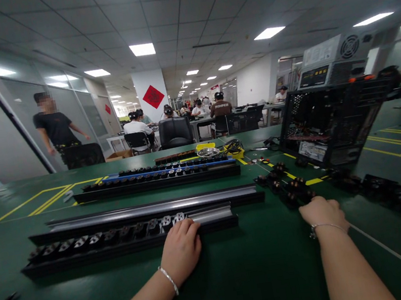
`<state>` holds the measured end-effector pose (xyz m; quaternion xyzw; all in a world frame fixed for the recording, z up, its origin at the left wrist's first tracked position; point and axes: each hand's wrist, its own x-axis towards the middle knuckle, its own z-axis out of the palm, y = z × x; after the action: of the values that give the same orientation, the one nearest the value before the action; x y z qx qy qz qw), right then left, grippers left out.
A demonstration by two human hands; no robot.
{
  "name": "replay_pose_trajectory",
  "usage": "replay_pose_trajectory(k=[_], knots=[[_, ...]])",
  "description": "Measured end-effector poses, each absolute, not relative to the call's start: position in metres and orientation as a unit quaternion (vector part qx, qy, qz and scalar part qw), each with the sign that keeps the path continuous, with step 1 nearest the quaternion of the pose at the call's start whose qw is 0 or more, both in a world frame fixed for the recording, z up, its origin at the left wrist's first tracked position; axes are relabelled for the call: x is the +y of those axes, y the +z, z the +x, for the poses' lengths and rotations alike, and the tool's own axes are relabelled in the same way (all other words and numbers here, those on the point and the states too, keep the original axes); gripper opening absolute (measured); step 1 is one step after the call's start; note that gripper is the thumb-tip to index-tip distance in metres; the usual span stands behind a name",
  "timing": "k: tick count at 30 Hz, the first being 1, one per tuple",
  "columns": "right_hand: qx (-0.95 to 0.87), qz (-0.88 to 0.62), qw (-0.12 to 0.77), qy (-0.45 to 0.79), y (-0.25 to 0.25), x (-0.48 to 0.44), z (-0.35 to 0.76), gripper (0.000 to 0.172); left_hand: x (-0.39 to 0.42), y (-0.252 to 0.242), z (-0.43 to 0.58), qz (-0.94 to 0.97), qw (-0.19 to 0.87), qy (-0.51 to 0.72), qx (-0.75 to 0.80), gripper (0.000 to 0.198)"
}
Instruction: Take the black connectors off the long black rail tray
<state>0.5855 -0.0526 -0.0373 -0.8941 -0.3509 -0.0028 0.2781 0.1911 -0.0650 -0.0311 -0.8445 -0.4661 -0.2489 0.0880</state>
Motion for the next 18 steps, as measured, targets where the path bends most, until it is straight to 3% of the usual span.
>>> replay_pose_trajectory(k=[3, 7, 14, 18], knots=[[-0.369, -0.889, 0.263, -0.068, -0.017, -0.053, 0.540, 0.047, -0.067, -0.029, 0.191, -0.846, 0.090, -0.238, -0.468, 0.029], [-0.535, -0.780, 0.302, -0.116, -0.005, -0.042, 0.462, 0.023, -0.073, -0.028, 0.184, -0.860, 0.074, -0.214, -0.458, 0.040], [-0.687, -0.641, 0.342, -0.003, -0.024, -0.042, 0.353, 0.017, -0.086, -0.039, 0.147, -0.856, 0.111, -0.215, -0.457, 0.048], [-0.675, -0.631, 0.377, 0.069, -0.022, -0.042, 0.316, 0.029, -0.087, -0.041, 0.141, -0.840, 0.114, -0.223, -0.481, 0.050]])
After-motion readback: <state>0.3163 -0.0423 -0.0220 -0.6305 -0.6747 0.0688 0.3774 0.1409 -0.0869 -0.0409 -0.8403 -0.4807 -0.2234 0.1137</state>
